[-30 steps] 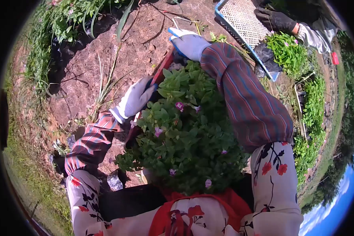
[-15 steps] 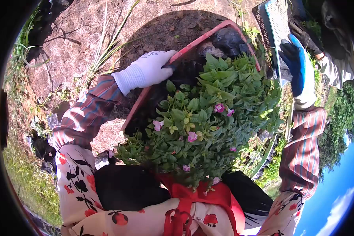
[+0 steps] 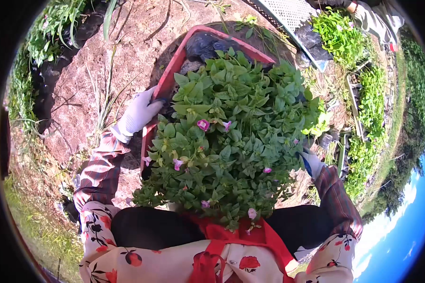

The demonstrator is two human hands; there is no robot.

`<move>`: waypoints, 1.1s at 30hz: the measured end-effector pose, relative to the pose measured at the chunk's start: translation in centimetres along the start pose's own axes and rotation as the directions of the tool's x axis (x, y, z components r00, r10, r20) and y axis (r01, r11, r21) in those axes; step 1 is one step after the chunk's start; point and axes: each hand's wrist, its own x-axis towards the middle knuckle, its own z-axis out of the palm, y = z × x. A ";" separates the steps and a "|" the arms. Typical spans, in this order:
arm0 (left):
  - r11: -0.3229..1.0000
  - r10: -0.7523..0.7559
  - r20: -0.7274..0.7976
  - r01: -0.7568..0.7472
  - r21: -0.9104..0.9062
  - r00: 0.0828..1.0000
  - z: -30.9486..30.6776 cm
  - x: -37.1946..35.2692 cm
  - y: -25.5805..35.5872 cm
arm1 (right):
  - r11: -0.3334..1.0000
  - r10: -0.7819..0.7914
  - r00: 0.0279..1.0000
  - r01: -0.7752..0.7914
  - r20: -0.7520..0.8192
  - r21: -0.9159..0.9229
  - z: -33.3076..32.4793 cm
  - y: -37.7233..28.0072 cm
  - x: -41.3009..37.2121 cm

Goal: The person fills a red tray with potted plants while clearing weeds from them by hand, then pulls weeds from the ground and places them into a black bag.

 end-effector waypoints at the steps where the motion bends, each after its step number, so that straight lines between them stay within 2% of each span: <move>1: 0.999 0.050 -0.019 -0.050 0.002 0.999 0.6 0.2 -0.7 | 0.998 0.030 0.997 -0.034 0.071 0.056 1.4 -1.4 -0.4; 2: 0.994 0.106 -0.042 -0.106 0.006 0.993 0.8 0.6 -2.1 | 0.992 0.044 0.989 -0.060 0.142 0.111 2.3 -2.5 -0.3; 4: 0.985 0.163 -0.072 -0.158 0.067 0.984 0.8 0.5 -4.5 | 0.999 -0.049 0.991 0.048 0.129 0.007 3.7 -3.4 -0.3; 5: 0.965 0.076 -0.080 -0.094 -0.245 0.994 1.0 -0.1 -5.1 | 0.998 -0.065 0.989 0.066 0.131 -0.002 2.9 -1.3 1.1; 6: 0.876 0.107 -0.053 -0.120 -0.467 0.993 1.4 0.5 -6.3 | 0.983 -0.150 0.984 0.158 0.100 -0.087 2.8 0.4 2.2; 7: 0.804 -0.019 0.057 0.049 -0.592 0.998 0.9 0.4 -3.5 | 0.889 -0.271 0.960 0.277 0.068 -0.364 2.6 -1.0 0.8; 8: 0.841 -0.048 0.077 0.082 -0.534 0.996 0.9 0.6 -3.3 | 0.831 -0.382 0.923 0.365 0.046 -0.420 2.8 -1.2 0.4; 9: 0.891 -0.067 0.088 0.099 -0.443 0.994 1.3 1.3 -2.5 | 0.873 -0.390 0.921 0.369 -0.003 -0.317 3.4 -0.9 0.3; 10: 0.926 -0.101 0.083 0.124 -0.355 0.991 1.6 1.4 -1.8 | 0.945 -0.326 0.942 0.322 -0.075 -0.059 4.2 -0.5 0.3; 11: 0.953 -0.140 0.069 0.153 -0.262 0.988 1.7 1.1 -1.2 | 0.953 -0.264 0.965 0.261 -0.001 0.155 4.0 -1.3 -0.3; 12: 0.968 -0.179 0.048 0.185 -0.169 0.983 1.8 0.6 -0.5 | 0.894 -0.424 0.894 0.439 -0.147 0.088 4.8 -0.5 1.1; 14: 0.969 -0.247 0.004 0.247 0.010 0.969 1.8 -0.6 0.7 | 0.883 -0.446 0.860 0.468 -0.248 0.039 5.6 0.0 2.5; 16: 0.942 -0.286 -0.026 0.286 0.175 0.958 1.7 -1.4 2.7 | 0.889 -0.388 0.884 0.433 -0.262 0.145 6.2 0.2 2.4; 18: 0.904 -0.287 -0.030 0.281 0.323 0.957 2.0 -1.4 5.1 | 0.880 -0.378 0.883 0.436 -0.279 0.189 6.3 0.0 1.6; 20: 0.855 -0.273 -0.031 0.257 0.451 0.962 2.6 0.0 7.7 | 0.835 -0.406 0.838 0.502 -0.365 0.224 6.5 0.6 1.1; 23: 0.772 -0.276 -0.025 0.237 0.589 0.961 4.8 1.6 10.1 | 0.809 -0.365 0.837 0.502 -0.408 0.306 4.3 2.7 -1.5; 27: 0.680 -0.243 0.066 0.121 0.723 0.968 8.8 5.4 14.1 | 0.752 -0.287 0.793 0.535 -0.537 0.387 -0.1 7.2 -4.5; 28: 0.653 -0.222 0.109 0.065 0.754 0.969 10.3 6.6 15.5 | 0.744 -0.257 0.763 0.548 -0.593 0.383 -1.1 8.8 -5.3; 30: 0.599 -0.182 0.214 -0.065 0.798 0.960 14.3 9.2 18.2 | 0.714 -0.158 0.798 0.499 -0.582 0.490 -3.2 12.6 -7.2; 32: 0.535 -0.142 0.335 -0.212 0.817 0.932 19.3 11.9 20.8 | 0.704 -0.040 0.714 0.516 -0.699 0.488 -4.0 17.3 -8.4; 33: 0.493 -0.119 0.397 -0.293 0.819 0.910 21.7 13.1 21.7 | 0.649 0.029 0.714 0.519 -0.699 0.557 -4.1 20.0 -8.8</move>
